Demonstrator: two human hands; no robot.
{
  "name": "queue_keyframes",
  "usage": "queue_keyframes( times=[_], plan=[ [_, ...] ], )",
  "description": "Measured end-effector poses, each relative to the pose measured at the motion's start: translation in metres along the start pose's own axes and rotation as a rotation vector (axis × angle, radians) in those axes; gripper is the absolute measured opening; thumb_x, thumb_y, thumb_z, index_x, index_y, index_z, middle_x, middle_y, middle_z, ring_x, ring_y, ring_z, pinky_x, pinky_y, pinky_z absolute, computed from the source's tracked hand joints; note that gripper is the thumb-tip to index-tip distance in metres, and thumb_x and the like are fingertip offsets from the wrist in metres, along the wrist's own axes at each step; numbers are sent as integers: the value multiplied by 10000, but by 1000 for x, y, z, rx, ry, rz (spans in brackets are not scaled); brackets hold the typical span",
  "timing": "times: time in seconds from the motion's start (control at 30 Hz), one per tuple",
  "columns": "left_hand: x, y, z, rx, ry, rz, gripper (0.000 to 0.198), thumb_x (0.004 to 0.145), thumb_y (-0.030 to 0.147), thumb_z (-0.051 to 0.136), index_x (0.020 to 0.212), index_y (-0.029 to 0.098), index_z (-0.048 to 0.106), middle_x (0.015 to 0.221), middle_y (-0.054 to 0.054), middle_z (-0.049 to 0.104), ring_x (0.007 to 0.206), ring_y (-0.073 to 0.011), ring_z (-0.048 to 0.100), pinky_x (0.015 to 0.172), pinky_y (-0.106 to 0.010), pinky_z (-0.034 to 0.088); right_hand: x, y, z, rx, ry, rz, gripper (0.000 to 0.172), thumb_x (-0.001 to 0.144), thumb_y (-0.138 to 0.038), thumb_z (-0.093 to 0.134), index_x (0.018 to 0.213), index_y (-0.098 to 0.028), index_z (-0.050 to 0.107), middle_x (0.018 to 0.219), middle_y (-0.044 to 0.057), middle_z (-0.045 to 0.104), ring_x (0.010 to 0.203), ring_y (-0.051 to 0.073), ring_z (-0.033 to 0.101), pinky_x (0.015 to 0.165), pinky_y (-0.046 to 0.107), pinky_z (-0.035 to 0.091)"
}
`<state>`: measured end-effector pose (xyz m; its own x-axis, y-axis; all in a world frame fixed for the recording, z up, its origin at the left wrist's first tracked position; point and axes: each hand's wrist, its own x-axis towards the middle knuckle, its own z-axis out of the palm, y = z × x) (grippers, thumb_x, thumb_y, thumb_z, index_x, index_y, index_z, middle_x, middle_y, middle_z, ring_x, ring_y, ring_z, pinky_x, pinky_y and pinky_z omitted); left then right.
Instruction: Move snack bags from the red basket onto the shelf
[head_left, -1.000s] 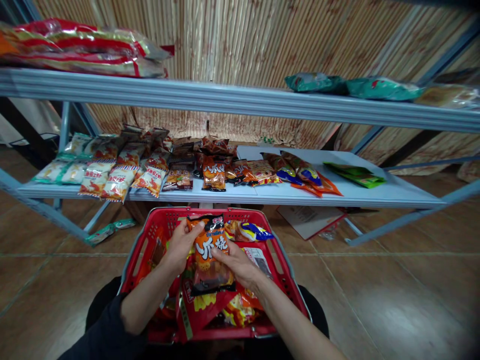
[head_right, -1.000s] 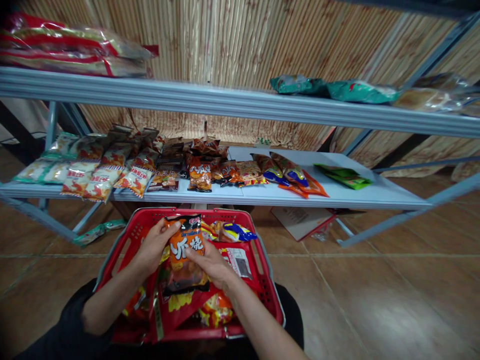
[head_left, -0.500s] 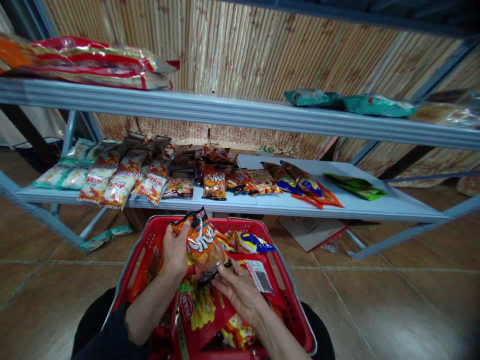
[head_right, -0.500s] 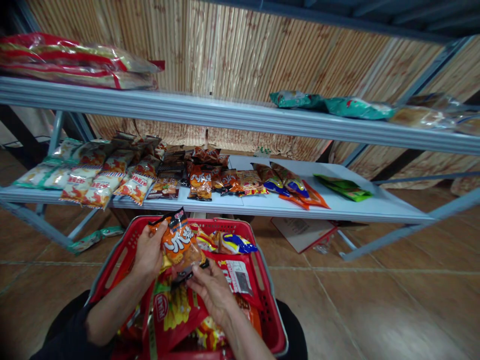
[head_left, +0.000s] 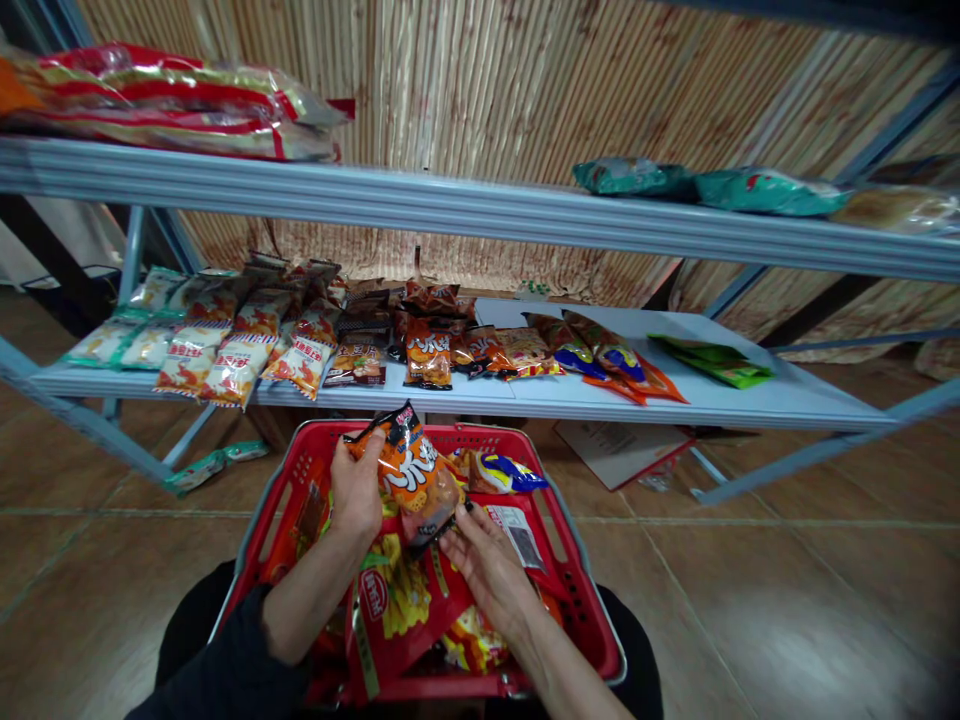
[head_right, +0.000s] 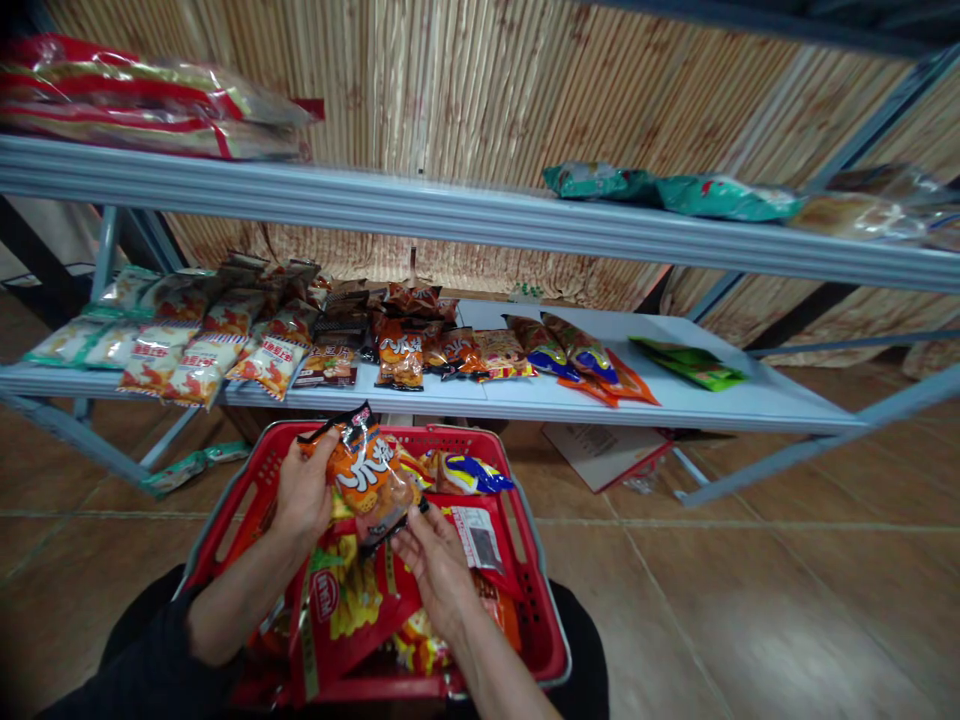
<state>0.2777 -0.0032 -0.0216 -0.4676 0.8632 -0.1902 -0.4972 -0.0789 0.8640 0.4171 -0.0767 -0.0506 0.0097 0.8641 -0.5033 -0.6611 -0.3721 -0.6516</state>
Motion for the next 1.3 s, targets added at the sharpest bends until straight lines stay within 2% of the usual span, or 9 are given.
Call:
queue_keyframes(
  times=[0.17,0.37,0.6,0.8,0.93,1.07,1.17,1.23,1.3],
  plan=[
    [0,2,4,-36,9,-17,263,628,280,716,789,173,539,695,30,641,595,-103,621,590,-220,503,3,3,-7,-48,17,-35,290,501,-247,845,692,-183,637,729,-22,680,612,83,589,607,204,502],
    [4,3,6,-65,36,-95,327,595,301,751,807,182,533,706,15,661,589,-122,635,585,-258,525,0,5,-10,-169,-10,-81,323,510,-298,837,751,-156,676,675,-7,663,534,75,566,534,189,493],
    [4,4,7,-112,55,-169,412,554,362,783,801,188,504,670,16,663,539,-128,631,553,-265,523,-5,7,-17,-209,-29,-20,302,527,-314,833,712,-142,666,624,-1,650,535,93,601,531,193,502],
    [3,11,10,-119,93,-186,381,563,344,775,745,190,477,640,21,654,565,-143,643,573,-273,522,-9,1,-16,-285,-68,-5,314,549,-335,822,728,-139,654,588,9,645,523,106,613,511,196,488],
    [3,15,10,-95,50,-175,376,569,356,768,733,186,475,633,21,649,555,-141,636,576,-274,519,-8,-6,-19,-385,-97,26,294,590,-373,790,713,-150,643,608,26,654,568,130,632,540,219,486],
    [5,18,8,-91,-5,-119,371,566,354,766,749,183,493,637,27,646,531,-128,622,570,-265,510,-4,-27,-21,-549,-69,-137,327,622,-420,755,854,-203,677,804,29,687,783,191,643,663,288,510],
    [0,19,8,-57,-87,-178,382,555,373,769,758,183,509,624,27,645,513,-131,618,551,-261,501,2,-45,-13,-647,-27,-339,355,640,-445,736,919,-233,680,955,39,687,959,227,604,833,341,474],
    [-6,17,10,-13,-165,-234,378,564,403,761,745,179,516,610,19,644,510,-138,620,535,-256,492,6,-54,-3,-651,-71,-426,375,673,-460,708,970,-234,667,1027,46,674,1011,225,587,913,359,431],
    [-14,14,14,35,-247,-260,368,581,420,751,736,176,525,597,14,642,508,-144,620,519,-249,483,9,-60,7,-605,-123,-462,407,696,-465,686,1030,-235,643,1054,44,665,1005,215,586,919,363,424]
  ],
)
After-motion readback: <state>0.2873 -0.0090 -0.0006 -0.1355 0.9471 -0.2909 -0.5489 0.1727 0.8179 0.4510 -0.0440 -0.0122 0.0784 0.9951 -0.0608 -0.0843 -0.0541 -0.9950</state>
